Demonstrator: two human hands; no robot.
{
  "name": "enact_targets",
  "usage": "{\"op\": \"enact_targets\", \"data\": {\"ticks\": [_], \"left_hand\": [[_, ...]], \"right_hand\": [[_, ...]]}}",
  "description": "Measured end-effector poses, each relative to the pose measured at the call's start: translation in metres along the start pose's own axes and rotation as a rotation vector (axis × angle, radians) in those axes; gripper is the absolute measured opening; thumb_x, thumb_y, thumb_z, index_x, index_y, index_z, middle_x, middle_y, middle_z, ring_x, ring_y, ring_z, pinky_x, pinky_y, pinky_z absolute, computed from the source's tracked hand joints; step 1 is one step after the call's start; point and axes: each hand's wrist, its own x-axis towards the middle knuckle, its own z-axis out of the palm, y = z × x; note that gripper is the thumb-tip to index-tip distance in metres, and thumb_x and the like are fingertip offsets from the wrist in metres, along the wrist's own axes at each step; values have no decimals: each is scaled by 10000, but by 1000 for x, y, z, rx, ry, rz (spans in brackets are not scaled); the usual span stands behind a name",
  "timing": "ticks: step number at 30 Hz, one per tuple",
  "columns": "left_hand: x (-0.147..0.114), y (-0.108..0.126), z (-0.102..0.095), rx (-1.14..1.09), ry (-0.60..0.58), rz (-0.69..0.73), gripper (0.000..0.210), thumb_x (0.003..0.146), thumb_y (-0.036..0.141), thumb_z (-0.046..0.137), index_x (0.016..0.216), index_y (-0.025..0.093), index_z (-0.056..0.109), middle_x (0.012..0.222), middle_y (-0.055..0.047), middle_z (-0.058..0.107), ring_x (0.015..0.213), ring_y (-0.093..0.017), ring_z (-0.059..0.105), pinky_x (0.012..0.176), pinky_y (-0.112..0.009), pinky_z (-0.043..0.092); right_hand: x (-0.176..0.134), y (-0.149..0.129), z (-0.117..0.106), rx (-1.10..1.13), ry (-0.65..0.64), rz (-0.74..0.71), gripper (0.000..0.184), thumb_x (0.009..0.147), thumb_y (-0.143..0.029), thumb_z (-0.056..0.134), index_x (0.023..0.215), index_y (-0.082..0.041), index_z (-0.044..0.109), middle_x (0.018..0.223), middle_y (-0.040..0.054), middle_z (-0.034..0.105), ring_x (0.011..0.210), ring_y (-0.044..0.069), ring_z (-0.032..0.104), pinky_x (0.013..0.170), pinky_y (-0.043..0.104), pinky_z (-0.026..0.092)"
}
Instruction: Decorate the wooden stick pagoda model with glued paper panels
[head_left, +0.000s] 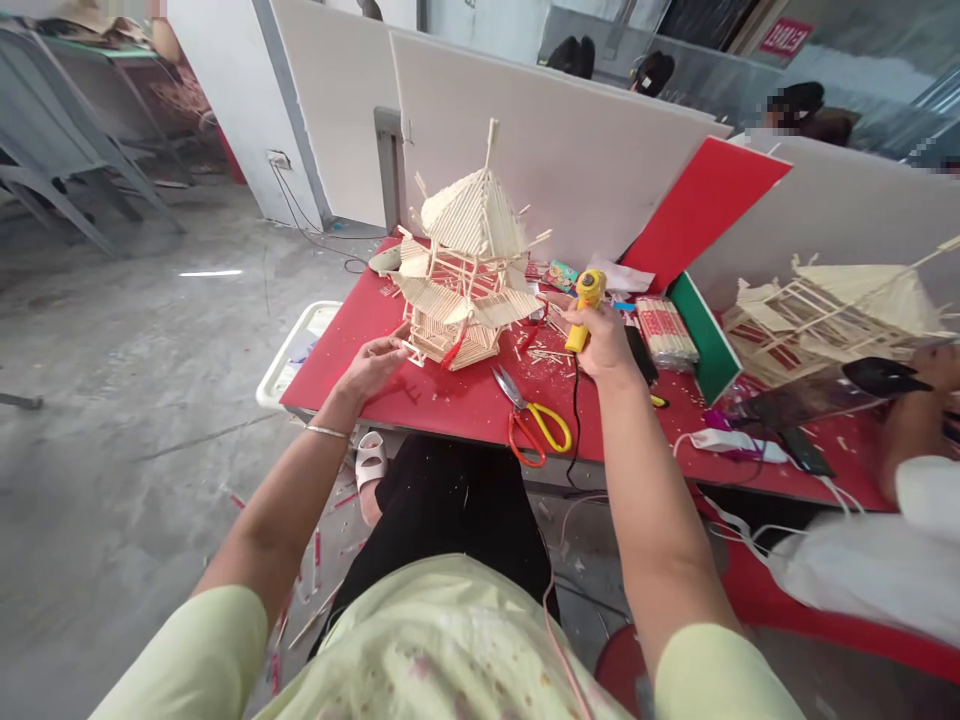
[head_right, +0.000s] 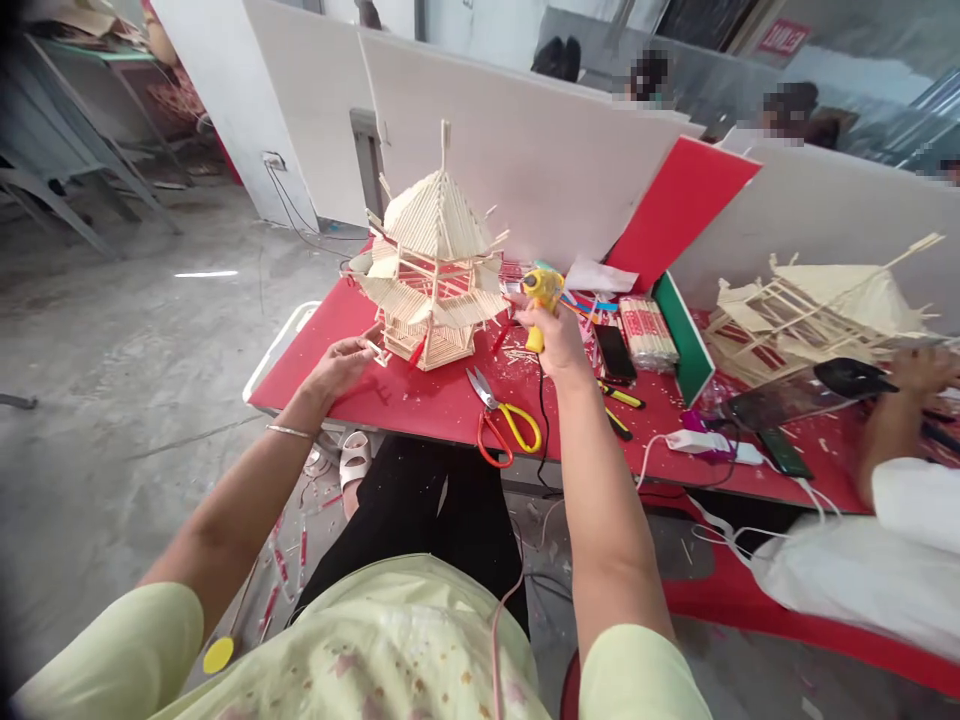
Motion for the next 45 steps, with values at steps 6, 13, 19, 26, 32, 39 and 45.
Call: {"op": "enact_targets", "data": {"ticks": [6,13,19,26,32,39,45], "left_hand": [[24,17,-31,38,-29,-52,363,508,362,1024,720,194,782,1211,-148,763,1307,-370,634,1108,-510,490],[-33,42,-32,121,146,81,271,655,393,969,784,222,803,1438,-126,656,1448,-367,510,1187,-510,443],[-77,48,32,601,257,522,135,817,369,870,881,261,822,1119,-66,690,1055,-205,667,881,-359,576],[-94,51,80,1043,142,1096,196,924,175,738,1069,295,794,853,-30,629,761,-151,563,697,-321,463],[-98,53,84,1117,142,1169,159,959,193,690,1068,274,772,844,-32,641,737,-142,565,688,-295,472],[-97,48,77,1161,138,1214,231,931,137,702,1110,275,753,843,-30,643,744,-143,573,688,-289,494],[-94,42,76,1147,137,1197,211,955,166,679,1110,283,760,842,-31,645,730,-142,572,680,-289,495]], "right_hand": [[-39,-36,21,141,-181,152,292,656,-474,729,697,-256,539,821,15,693,880,219,713,763,366,586],[-72,-52,40,85,-206,139,295,689,-491,743,758,-249,588,857,30,709,842,222,698,736,369,592],[-128,-64,28,-576,390,-97,325,724,-502,754,748,-249,551,695,36,636,640,231,628,654,405,536],[-169,-52,27,-759,286,-28,325,740,-480,722,694,-271,477,592,-2,585,531,198,575,558,342,482],[-172,-43,37,-821,241,-94,324,750,-493,739,779,-240,540,707,30,637,653,233,649,674,379,557],[-169,-35,45,-918,188,-160,263,769,-364,626,972,-201,593,883,92,682,791,278,683,704,419,574],[-169,-29,44,-1001,181,-157,313,792,-391,587,1009,-168,611,945,156,709,833,323,701,737,474,585]]}}
